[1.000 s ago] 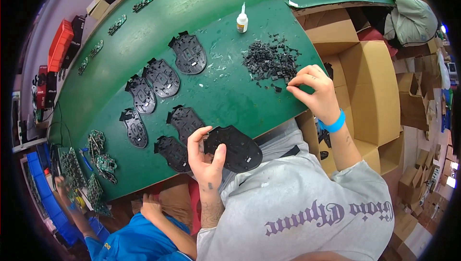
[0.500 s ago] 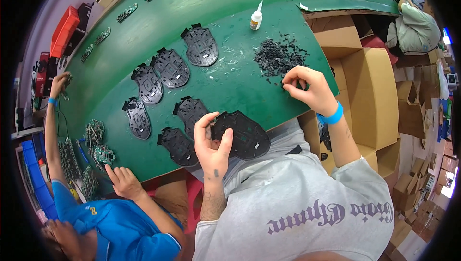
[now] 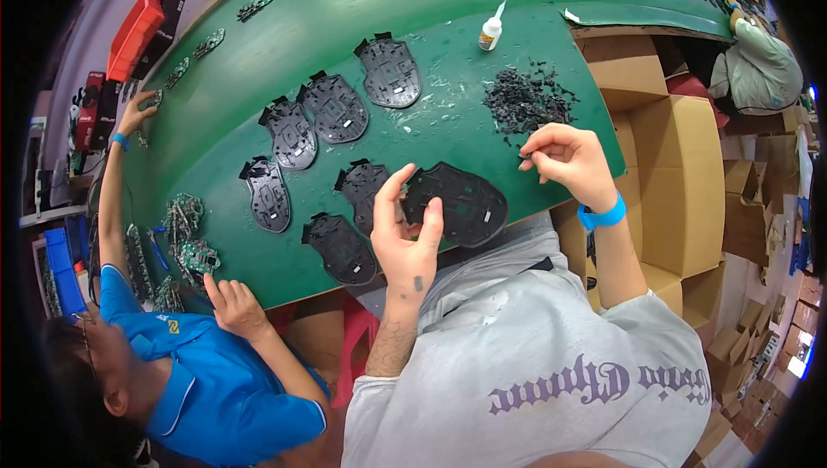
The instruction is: The person assembles computer mouse base plates by applying small components and mouse pads to them, using an adhesive applicator to secure the parts.
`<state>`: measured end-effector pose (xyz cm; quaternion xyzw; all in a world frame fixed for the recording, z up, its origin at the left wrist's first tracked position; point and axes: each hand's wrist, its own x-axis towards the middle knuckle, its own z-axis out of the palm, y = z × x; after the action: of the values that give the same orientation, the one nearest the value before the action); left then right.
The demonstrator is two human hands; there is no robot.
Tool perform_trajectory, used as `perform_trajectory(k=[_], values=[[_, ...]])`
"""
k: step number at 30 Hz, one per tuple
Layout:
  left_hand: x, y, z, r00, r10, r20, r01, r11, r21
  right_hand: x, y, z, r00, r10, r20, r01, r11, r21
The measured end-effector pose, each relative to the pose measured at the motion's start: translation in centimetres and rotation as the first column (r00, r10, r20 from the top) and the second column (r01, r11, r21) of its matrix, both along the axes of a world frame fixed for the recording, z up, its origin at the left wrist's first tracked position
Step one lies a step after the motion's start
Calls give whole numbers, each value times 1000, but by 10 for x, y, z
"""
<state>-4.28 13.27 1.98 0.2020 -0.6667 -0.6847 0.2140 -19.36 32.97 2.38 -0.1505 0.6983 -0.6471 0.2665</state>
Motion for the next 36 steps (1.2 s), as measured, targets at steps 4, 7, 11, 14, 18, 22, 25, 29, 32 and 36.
perform_trajectory(k=[4,7,11,14,18,22,25,29,32,36], values=[[-9,4,-8,998,54,-26,-59,961,-271,16,-12,4,998,-35,50,38,998,-58],[-12,7,-11,995,49,-85,-79,916,-394,34,-30,0,985,-100,-141,79,986,-147],[-18,12,-15,984,33,-176,-120,850,-513,42,-46,-1,883,-155,-444,141,988,-65],[-21,15,-15,981,28,-190,-119,866,-486,42,-48,-4,847,-204,-491,192,979,-74],[-24,16,-17,975,22,-221,-135,848,-513,42,-51,-7,915,-259,-311,221,963,-153],[-26,17,-16,969,-21,-247,-124,821,-557,44,-51,-10,923,-257,-285,205,958,-199],[-28,18,-21,959,-23,-282,-151,801,-579,43,-50,-12,920,-262,-291,201,954,-223],[-31,22,-17,953,-56,-299,-127,820,-559,37,-41,-20,969,-244,-46,204,890,-407],[-30,23,-17,967,-66,-246,-58,884,-464,33,-39,-16,974,-137,181,194,917,-349],[-34,23,-2,965,-129,-228,14,895,-447,23,-20,5,935,81,345,23,957,-289]])
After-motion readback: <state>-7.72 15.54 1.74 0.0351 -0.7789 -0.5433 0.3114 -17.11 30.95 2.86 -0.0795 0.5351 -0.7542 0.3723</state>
